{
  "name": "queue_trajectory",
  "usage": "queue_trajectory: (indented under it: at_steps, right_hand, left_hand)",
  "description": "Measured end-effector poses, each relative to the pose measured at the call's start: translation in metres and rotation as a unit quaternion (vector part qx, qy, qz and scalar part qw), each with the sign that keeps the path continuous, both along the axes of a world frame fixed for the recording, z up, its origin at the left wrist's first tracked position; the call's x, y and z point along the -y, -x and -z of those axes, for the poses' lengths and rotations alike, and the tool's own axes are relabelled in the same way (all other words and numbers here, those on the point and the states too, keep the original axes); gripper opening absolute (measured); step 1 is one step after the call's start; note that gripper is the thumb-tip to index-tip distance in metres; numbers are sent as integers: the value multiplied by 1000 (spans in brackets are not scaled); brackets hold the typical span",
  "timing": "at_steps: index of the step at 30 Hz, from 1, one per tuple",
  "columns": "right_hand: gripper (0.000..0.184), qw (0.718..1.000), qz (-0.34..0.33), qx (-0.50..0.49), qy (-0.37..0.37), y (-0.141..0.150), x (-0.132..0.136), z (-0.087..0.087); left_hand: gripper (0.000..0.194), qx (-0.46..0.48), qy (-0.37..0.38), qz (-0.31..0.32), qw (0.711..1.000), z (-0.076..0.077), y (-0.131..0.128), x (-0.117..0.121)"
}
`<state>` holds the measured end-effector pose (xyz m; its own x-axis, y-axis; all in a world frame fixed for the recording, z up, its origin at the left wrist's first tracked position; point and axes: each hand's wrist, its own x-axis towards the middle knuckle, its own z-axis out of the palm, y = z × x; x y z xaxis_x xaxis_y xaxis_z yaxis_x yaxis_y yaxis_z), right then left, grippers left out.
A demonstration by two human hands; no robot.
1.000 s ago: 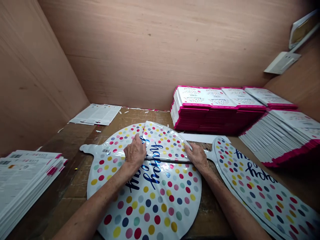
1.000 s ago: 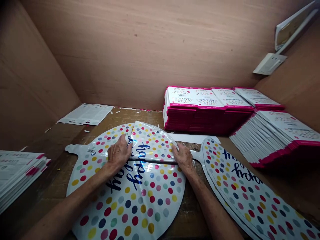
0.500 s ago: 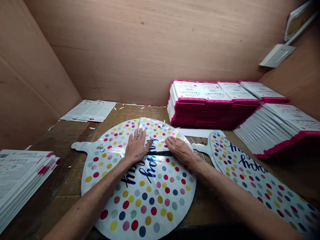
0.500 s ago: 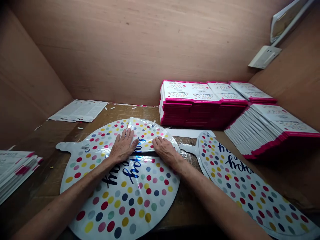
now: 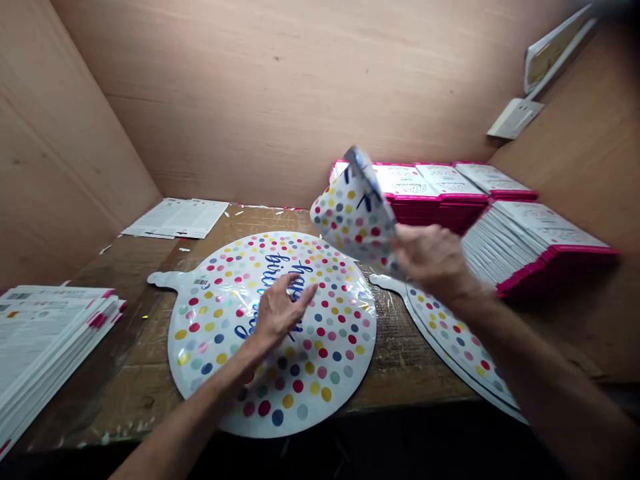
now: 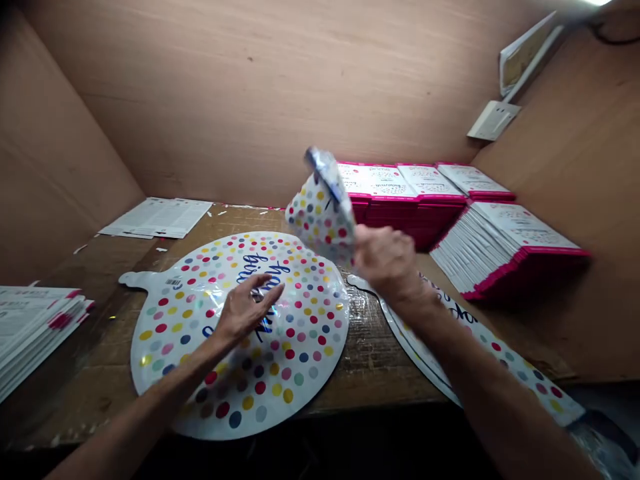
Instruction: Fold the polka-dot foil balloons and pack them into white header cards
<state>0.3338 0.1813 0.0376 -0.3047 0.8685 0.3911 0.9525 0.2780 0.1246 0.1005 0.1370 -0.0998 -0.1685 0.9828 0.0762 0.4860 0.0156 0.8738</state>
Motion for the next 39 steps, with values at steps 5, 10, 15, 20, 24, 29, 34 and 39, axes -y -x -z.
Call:
queue_trajectory:
  at_steps: [5, 10, 15, 20, 24, 29, 34, 39]
  right_hand:
    - [37, 996, -23, 82, 36, 76, 61, 83]
    - [37, 989, -124, 56, -62, 105, 94, 135]
    - [45, 969, -227, 33, -95, 99, 128, 164]
    - [43, 944, -311, -32, -102, 70, 113, 164]
    - [38, 918, -379, -51, -103, 62, 101, 169]
    - [32, 913, -396, -43, -89, 84, 131, 161]
    - [31, 873, -483, -69, -4, 91, 134, 145]
    - [41, 871, -476, -84, 91, 66, 85, 154]
  left_hand:
    - [72, 413, 155, -15, 897, -16, -27, 66]
    - [53, 503, 102, -90, 853, -14, -8, 71]
    - [32, 422, 64, -168, 888, -10, 26, 55]
    - [22, 314, 162, -118, 928, -25, 72, 25]
    - [28, 156, 137, -151, 967, -24, 86, 30]
    - [41, -226, -142, -1, 964, -1, 75, 93]
    - [59, -292, -117, 205, 927, 20, 87, 139]
    - [47, -245, -104, 174, 948, 30, 106, 139]
